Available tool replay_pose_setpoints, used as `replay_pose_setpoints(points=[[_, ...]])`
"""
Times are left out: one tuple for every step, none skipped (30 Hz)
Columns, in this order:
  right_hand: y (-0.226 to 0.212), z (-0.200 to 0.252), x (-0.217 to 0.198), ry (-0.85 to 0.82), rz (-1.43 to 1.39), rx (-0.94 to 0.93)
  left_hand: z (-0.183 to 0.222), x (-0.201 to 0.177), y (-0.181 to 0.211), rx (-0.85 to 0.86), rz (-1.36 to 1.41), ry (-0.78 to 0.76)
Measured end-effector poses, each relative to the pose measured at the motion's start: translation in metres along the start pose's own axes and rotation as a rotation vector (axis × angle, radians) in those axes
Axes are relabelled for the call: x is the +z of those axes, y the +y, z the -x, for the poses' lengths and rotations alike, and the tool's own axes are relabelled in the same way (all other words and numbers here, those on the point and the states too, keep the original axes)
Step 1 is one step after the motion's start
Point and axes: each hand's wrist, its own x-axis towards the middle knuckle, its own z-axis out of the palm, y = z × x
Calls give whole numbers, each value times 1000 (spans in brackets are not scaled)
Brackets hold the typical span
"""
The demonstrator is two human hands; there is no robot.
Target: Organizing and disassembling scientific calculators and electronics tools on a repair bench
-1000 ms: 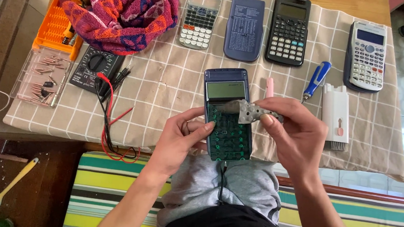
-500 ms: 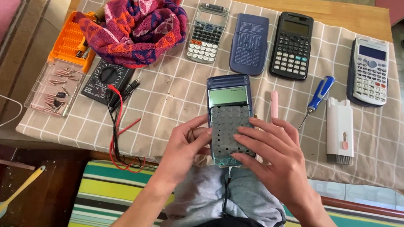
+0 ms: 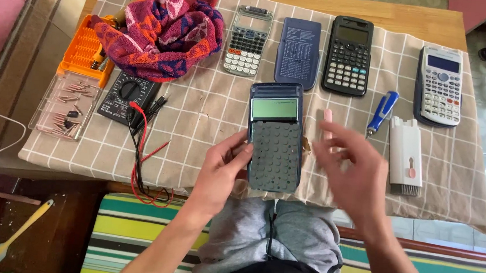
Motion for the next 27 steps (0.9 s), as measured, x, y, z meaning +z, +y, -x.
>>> replay_pose_setpoints(points=[[2, -6, -1, -17, -111, 290, 2, 1, 4, 72, 6, -46], [4, -13, -3, -36, -221, 579, 3, 3, 8, 144, 11, -91], [6, -17, -2, -30, -221, 573, 4, 5, 11, 152, 11, -95], [7, -21, -2, -77, -333, 663, 5, 8, 15, 146, 10, -93], [7, -24, -2, -129, -445, 756, 8, 10, 17, 136, 10, -90], [5, -29, -3, -126, -444, 752, 6, 11, 21, 140, 11, -92], [3, -34, -4, -129, -454, 755, 5, 12, 25, 143, -14, -92], [2, -39, -6, -131, -465, 757, 3, 13, 28, 147, -38, -92], [4, -46, -6, -127, -465, 755, -3, 15, 31, 150, -40, -95], [6, -53, -7, -159, -374, 761, -10, 17, 33, 148, -102, -71], [8, -58, -7, -194, -283, 770, -14, 19, 35, 141, -164, -45], [11, -63, -4, -192, -284, 773, -27, 18, 34, 139, -166, -47], [15, -70, -1, -171, -210, 741, -40, 19, 35, 168, -232, -36], [20, -77, 2, -150, -136, 710, -54, 20, 35, 196, -299, -24], [23, -83, 4, -146, -134, 711, -66, 25, 43, 197, -299, -29], [27, -90, 6, -77, -182, 680, -78, 30, 50, 242, -350, -23], [32, -98, 8, -6, -230, 648, -90, 36, 58, 289, -401, -18], [36, -108, 8, -1, -228, 648, -109, 38, 63, 292, -401, -24], [41, -117, 9, 12, -209, 650, -127, 40, 68, 300, -455, -11], [46, -127, 9, 24, -191, 651, -146, 43, 73, 308, -509, 2], [49, -140, 5, 26, -190, 652, -152, 44, 86, 309, -509, 0], [52, -152, 0, 18, -264, 622, -157, 46, 99, 384, -568, -27], [55, -165, -3, 10, -338, 592, -163, 47, 113, 458, -628, -52], [57, -174, -7, 11, -338, 592, -165, 51, 124, 458, -629, -53], [59, -185, -10, 7, -330, 565, -167, 55, 137, 547, -652, -71], [62, -195, -14, 3, -322, 538, -170, 59, 149, 635, -674, -88], [63, -200, -17, 4, -321, 536, -176, 60, 153, 637, -674, -89]])
